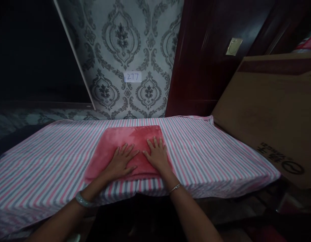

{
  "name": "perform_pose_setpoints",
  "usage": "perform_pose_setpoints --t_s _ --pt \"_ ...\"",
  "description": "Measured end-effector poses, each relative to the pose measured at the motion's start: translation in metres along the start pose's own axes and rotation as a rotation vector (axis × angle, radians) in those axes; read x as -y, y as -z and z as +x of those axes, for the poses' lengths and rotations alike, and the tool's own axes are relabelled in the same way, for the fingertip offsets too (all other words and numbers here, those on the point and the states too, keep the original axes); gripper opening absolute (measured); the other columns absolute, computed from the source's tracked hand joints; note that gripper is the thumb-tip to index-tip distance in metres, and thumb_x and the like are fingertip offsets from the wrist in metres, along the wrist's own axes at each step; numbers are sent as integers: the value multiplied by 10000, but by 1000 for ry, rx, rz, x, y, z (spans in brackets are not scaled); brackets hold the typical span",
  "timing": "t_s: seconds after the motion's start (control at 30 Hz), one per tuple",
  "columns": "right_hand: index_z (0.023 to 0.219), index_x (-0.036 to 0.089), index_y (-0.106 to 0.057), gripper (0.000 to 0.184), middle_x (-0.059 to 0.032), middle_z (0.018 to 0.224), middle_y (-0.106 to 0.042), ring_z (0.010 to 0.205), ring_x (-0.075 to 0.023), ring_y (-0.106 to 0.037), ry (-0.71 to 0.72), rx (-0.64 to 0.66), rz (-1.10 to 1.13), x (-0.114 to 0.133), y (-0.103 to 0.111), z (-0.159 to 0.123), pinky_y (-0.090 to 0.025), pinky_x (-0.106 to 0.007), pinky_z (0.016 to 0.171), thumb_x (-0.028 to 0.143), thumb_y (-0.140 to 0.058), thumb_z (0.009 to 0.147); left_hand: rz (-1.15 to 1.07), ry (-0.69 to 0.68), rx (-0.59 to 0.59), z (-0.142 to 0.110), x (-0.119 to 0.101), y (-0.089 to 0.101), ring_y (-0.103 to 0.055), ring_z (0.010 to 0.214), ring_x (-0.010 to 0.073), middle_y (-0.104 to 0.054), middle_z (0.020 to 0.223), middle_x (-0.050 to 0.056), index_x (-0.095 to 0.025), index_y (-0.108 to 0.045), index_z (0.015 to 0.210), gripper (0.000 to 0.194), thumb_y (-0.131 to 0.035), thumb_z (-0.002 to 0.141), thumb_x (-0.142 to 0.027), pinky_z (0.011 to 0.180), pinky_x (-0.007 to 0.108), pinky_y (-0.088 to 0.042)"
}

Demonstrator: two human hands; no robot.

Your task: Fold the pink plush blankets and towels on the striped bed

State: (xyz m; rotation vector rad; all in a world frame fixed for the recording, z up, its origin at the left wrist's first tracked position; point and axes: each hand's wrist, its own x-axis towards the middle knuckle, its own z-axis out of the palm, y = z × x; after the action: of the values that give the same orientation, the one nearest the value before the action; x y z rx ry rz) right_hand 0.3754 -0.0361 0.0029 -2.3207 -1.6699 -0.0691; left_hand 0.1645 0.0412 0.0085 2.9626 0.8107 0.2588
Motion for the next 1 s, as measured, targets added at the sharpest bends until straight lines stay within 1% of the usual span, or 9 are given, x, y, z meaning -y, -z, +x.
perform_pose_setpoints --t_s 0.17,0.23,0.33,0.4,0.5,0.63,0.73,0.83,1.0 --pt "1544 252 -404 602 -117 1617 -336 1515 -355 -208 39 8 -6 7 16 -17 -200 -598 1179 538 -405 1014 -73 25 73 16 3 22 -287 1504 352 -360 1616 112 -278 -440 1515 623 -430 973 -586 1197 621 -237" --pt "1521 219 -445 582 -136 1587 -388 1502 -336 -258 53 -29 -4 8 19 -30 -204 -561 1191 504 -414 1015 -107 -21 40 36 -1 29 -354 1481 289 -423 1581 111 -238 -452 1504 555 -371 1016 -489 1217 550 -255" --pt "1498 180 -476 572 -152 1583 -388 1495 -320 -288 50 -100 6 6 16 -46 -214 -535 1200 471 -431 1008 -146 -175 42 80 -19 31 -363 1479 220 -443 1571 87 -231 -444 1506 511 -346 1028 -382 1235 464 -260" --pt "1486 166 -491 564 -153 1580 -392 1495 -312 -293 44 -129 19 3 11 -53 -219 -531 1204 458 -434 1006 -134 -241 97 113 -33 28 -321 1500 213 -401 1595 86 -235 -414 1525 526 -361 1022 -378 1242 459 -238" --pt "1480 160 -500 556 -149 1580 -393 1502 -306 -280 45 -148 47 -2 1 -57 -241 -523 1202 448 -430 1009 -74 -281 191 154 -49 19 -208 1540 231 -310 1635 97 -231 -346 1557 580 -388 1012 -424 1249 530 -152" --pt "1501 169 -478 559 -139 1601 -354 1508 -312 -266 37 -180 101 -5 -11 -59 -252 -525 1207 430 -435 1009 -55 -314 226 191 -45 6 -145 1554 251 -255 1654 96 -256 -321 1565 630 -402 999 -522 1237 583 -85" --pt "1511 194 -468 560 -121 1606 -351 1513 -321 -251 36 -186 131 -6 -18 -60 -258 -538 1207 414 -454 996 -90 -323 259 210 -33 -2 -153 1552 262 -241 1661 92 -271 -316 1566 701 -430 963 -609 1239 572 -103" --pt "1513 226 -467 558 -93 1618 -330 1524 -320 -219 30 -191 152 -8 -23 -61 -273 -551 1200 410 -468 985 -130 -315 291 223 -25 -10 -151 1554 252 -246 1662 84 -264 -322 1566 699 -374 973 -629 1247 548 -100" --pt "1549 250 -404 596 -63 1642 -269 1535 -320 -178 33 -189 160 -12 -32 -63 -303 -566 1183 429 -460 983 -207 -260 230 227 -21 -25 -156 1554 230 -261 1660 73 -263 -337 1561 660 -305 998 -607 1253 519 -98"
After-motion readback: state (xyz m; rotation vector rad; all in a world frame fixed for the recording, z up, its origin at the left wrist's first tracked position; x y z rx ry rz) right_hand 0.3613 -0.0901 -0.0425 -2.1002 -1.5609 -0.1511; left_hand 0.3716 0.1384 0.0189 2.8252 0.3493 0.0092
